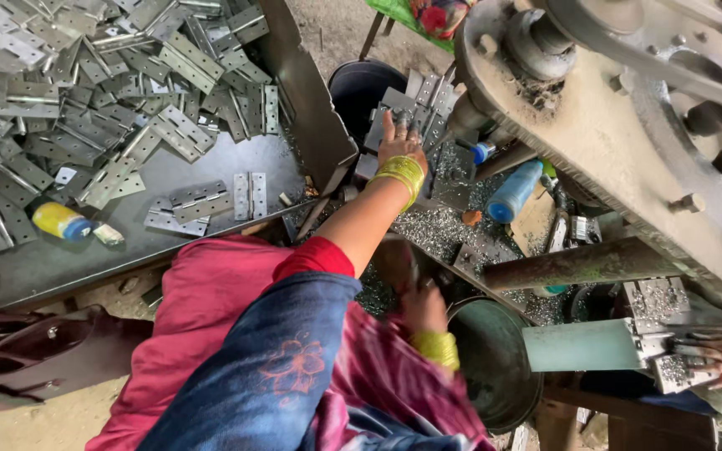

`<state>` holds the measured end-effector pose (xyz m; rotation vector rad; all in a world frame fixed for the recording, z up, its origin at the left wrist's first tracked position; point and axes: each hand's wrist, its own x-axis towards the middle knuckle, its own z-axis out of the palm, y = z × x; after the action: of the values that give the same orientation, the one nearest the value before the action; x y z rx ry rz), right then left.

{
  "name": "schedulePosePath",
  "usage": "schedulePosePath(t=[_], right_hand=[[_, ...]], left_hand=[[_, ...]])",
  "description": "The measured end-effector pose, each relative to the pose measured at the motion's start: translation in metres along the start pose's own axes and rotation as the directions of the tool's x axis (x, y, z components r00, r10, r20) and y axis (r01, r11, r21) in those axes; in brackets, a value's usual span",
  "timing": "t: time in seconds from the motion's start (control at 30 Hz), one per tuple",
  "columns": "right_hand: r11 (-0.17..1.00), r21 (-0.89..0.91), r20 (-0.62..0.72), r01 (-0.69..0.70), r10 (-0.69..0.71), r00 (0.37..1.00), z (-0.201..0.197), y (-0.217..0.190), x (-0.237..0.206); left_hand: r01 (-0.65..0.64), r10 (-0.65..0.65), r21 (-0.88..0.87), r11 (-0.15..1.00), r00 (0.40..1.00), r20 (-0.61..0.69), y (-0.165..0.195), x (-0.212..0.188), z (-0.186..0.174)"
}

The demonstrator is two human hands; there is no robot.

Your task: The person repeatedly picks up small metal plates from a bin, places them into a press machine, and operates the press with a lever. The person then removes the processed plates and returns them to the bin. This cycle continues throughout the clip.

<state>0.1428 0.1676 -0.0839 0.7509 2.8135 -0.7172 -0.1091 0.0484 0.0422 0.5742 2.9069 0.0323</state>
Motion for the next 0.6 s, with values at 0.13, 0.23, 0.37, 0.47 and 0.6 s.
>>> schedulePosePath(t=[0.13,0.23,0.37,0.47,0.6], right_hand=[[0.997,0.041,-0.028,-0.061,0.063,0.998,0.028,0.000,-0.022],[0.999,0.044,0.072,-0.029,0.025,0.997,0.007,-0.014,-0.027],[0.909,0.178,-0.492,0.378,-0.250,0.834,-0.065,-0.050,-0.029],[0.847,0.294,-0.556,0.443,-0.226,0.800,-0.100,-0.084,-0.039],[0.863,0.258,-0.606,0.434,-0.205,0.768,-0.119,-0.111,-0.052]], left_hand=[[-0.017,0.018,0.007,1.000,0.999,-0.049,0.001,0.000,-0.002],[0.022,-0.025,-0.056,0.998,0.999,-0.047,-0.003,-0.008,-0.003],[-0.114,0.122,0.053,0.992,0.976,-0.180,-0.013,-0.060,0.008],[-0.368,0.356,0.047,0.929,0.847,-0.396,-0.034,-0.114,0.031],[-0.503,0.392,-0.115,0.857,0.779,-0.489,-0.027,-0.117,0.026]])
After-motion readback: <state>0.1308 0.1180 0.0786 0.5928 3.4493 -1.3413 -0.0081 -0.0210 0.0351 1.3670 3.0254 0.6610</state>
